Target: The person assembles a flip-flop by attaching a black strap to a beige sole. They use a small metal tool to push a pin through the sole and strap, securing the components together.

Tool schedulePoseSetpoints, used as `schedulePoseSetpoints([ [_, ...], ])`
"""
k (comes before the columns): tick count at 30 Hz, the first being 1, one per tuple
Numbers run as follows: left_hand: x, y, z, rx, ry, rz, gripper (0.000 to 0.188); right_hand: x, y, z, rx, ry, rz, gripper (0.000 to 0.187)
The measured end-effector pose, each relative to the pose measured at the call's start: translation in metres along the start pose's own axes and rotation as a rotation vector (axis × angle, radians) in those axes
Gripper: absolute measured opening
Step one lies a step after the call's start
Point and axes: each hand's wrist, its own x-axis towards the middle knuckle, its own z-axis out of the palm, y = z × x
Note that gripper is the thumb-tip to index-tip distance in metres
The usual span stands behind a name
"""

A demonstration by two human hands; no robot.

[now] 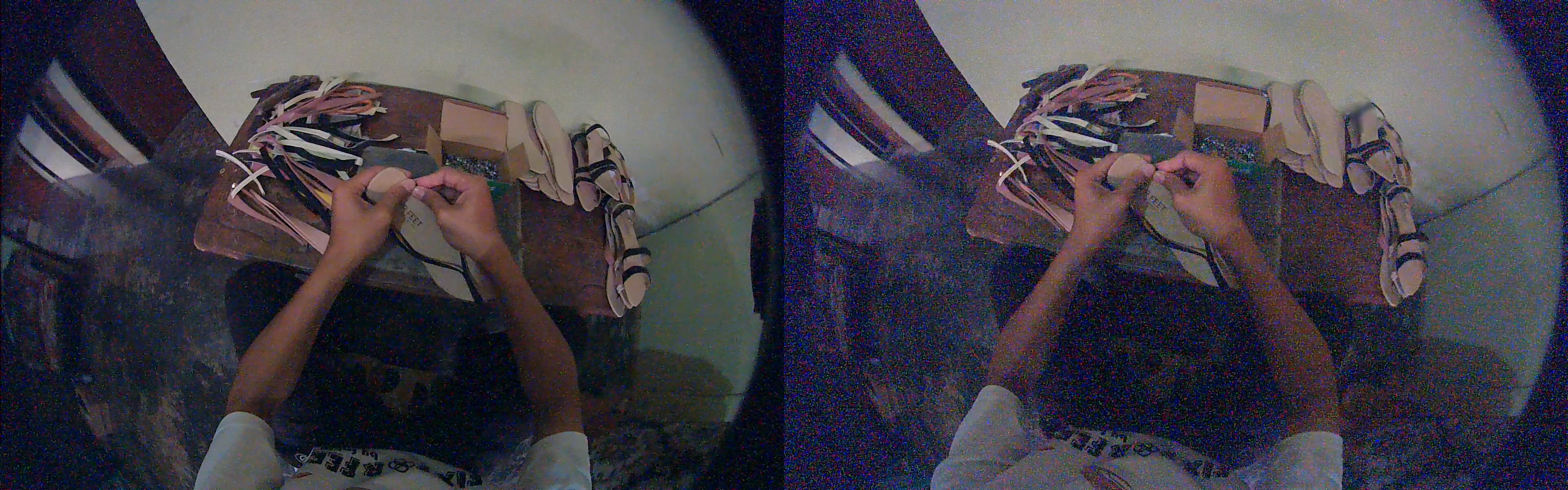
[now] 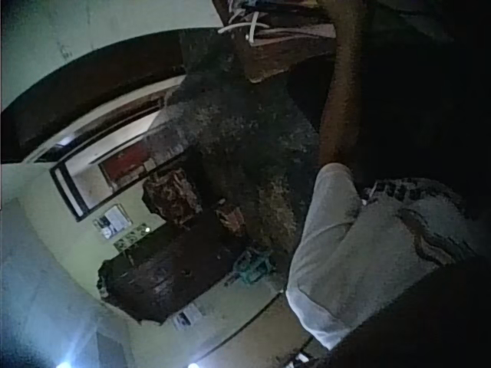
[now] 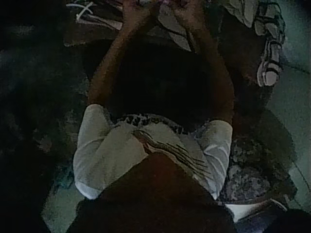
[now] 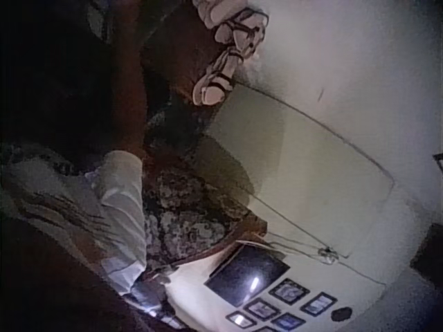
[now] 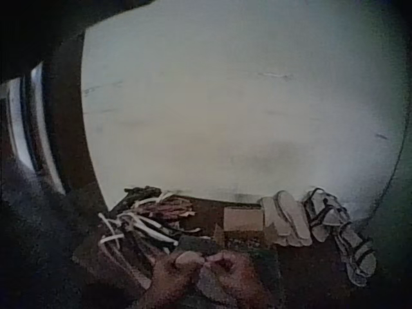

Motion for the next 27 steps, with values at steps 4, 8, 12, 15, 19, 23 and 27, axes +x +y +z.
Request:
schedulePoseSetpoints([
  [4, -0.002, 0.002, 0.0, -0.029, 0.008, 0.054, 0.02, 0.001, -0.007, -0.003, 0.078, -0.028, 0.038, 0.014],
  [8, -0.002, 0.005, -0.001, -0.023, -0.018, 0.008, 0.02, 0.002, -0.002, -0.01, 0.005, -0.062, -0.004, 0.018],
  [12, -0.002, 0.002, -0.003, -0.036, -0.009, 0.044, 0.021, 0.001, -0.001, -0.005, -0.082, -0.047, -0.065, 0.018],
  [15, -0.004, 0.006, -0.005, -0.069, -0.018, 0.012, 0.022, -0.004, -0.012, 0.003, -0.095, 0.014, -0.064, 0.016],
  [19, -0.004, 0.004, -0.006, -0.023, -0.047, 0.046, 0.022, -0.007, -0.013, 0.005, -0.036, 0.059, -0.048, 0.013],
  [23, -0.003, 0.006, -0.007, -0.062, -0.076, 0.061, 0.022, -0.001, -0.007, -0.007, -0.057, 0.038, -0.076, 0.014],
  [27, -0.003, 0.01, -0.009, -0.046, -0.055, 0.033, 0.021, 0.004, -0.028, -0.024, -0.059, -0.061, 0.016, 0.016],
])
